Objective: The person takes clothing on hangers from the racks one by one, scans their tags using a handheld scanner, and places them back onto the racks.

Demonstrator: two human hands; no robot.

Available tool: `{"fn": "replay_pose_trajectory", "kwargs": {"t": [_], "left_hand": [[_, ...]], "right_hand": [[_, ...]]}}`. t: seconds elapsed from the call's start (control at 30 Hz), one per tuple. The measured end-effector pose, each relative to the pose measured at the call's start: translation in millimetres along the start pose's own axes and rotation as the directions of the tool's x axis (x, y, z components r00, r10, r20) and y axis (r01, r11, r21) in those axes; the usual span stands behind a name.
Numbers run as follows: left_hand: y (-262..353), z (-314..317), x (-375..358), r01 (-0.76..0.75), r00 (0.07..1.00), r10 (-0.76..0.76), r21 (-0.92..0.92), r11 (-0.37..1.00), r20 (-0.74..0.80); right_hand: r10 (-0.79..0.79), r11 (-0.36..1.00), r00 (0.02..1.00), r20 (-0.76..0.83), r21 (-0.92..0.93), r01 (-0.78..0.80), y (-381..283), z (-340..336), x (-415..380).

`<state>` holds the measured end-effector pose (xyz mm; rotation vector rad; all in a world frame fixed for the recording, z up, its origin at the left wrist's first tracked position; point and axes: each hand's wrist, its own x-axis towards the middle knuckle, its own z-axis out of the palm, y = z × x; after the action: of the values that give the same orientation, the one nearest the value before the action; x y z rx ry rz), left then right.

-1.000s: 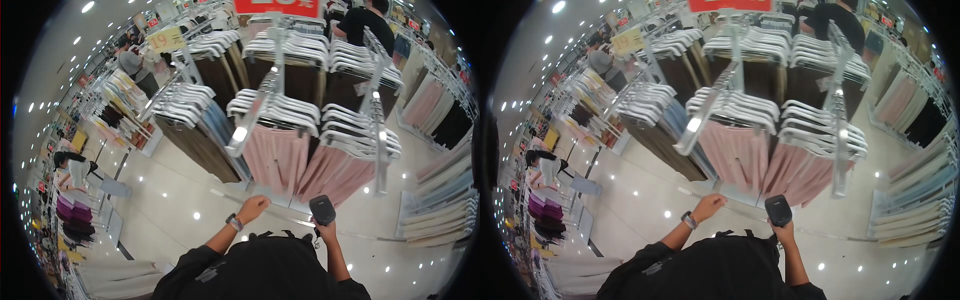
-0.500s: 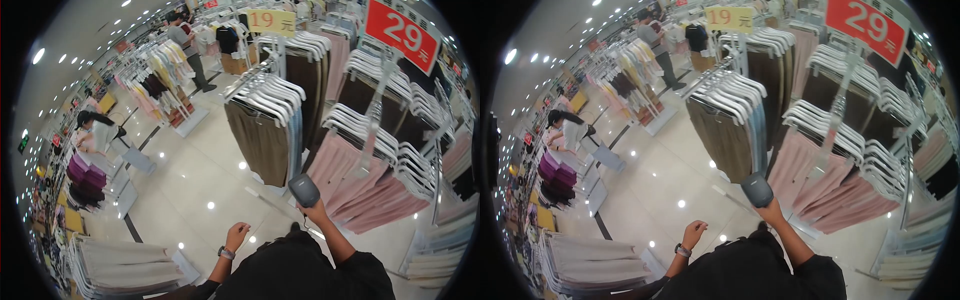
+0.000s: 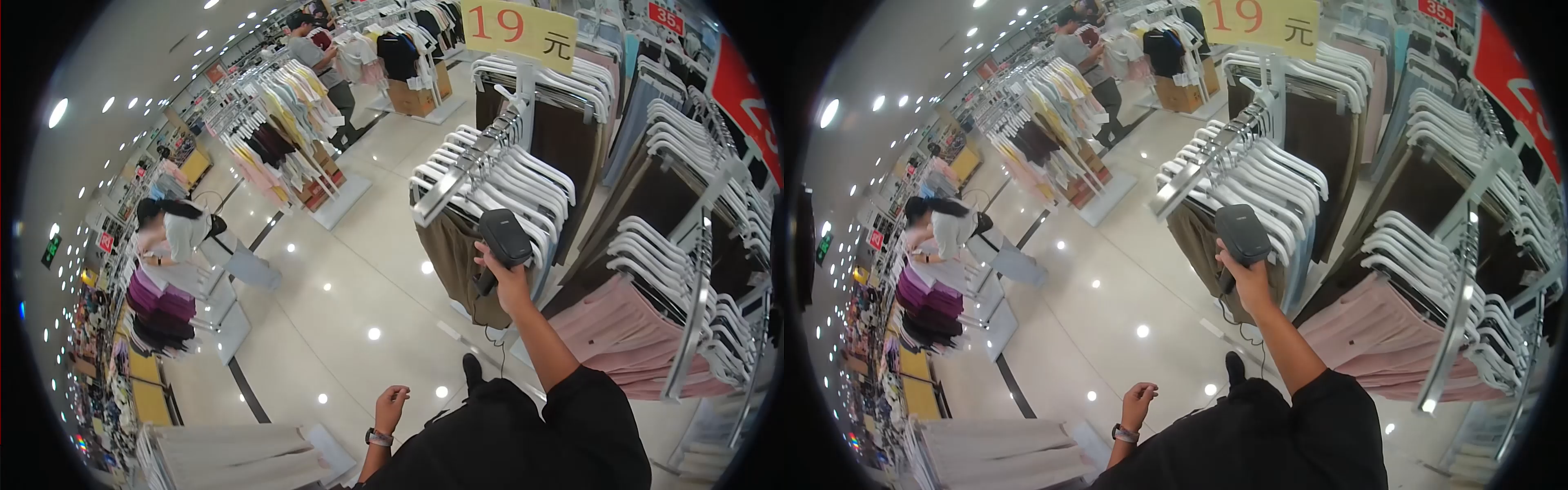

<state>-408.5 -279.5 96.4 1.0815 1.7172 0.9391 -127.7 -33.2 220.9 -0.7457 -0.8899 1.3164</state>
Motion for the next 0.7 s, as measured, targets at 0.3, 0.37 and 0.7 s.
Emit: {"fn": "replay_pose_trajectory", "kwargs": {"t": [0.3,0.37,0.7], "left_hand": [[83,-19,135,-0.101,0.994,0.099,0.057,0.993,0.045],[88,-18,153,-0.103,0.993,0.105,-0.036,0.994,0.051],[117,-27,238,-0.148,0.938,0.152,-0.038,0.988,0.311]], "right_hand": [[-0.154,0.985,0.979,-0.135,0.053,0.163,21,24,44],[-0.085,0.983,0.975,-0.205,0.144,0.116,18,25,46],[-0.219,0.934,0.924,-0.315,0.205,0.292,-19,49,37]]}}
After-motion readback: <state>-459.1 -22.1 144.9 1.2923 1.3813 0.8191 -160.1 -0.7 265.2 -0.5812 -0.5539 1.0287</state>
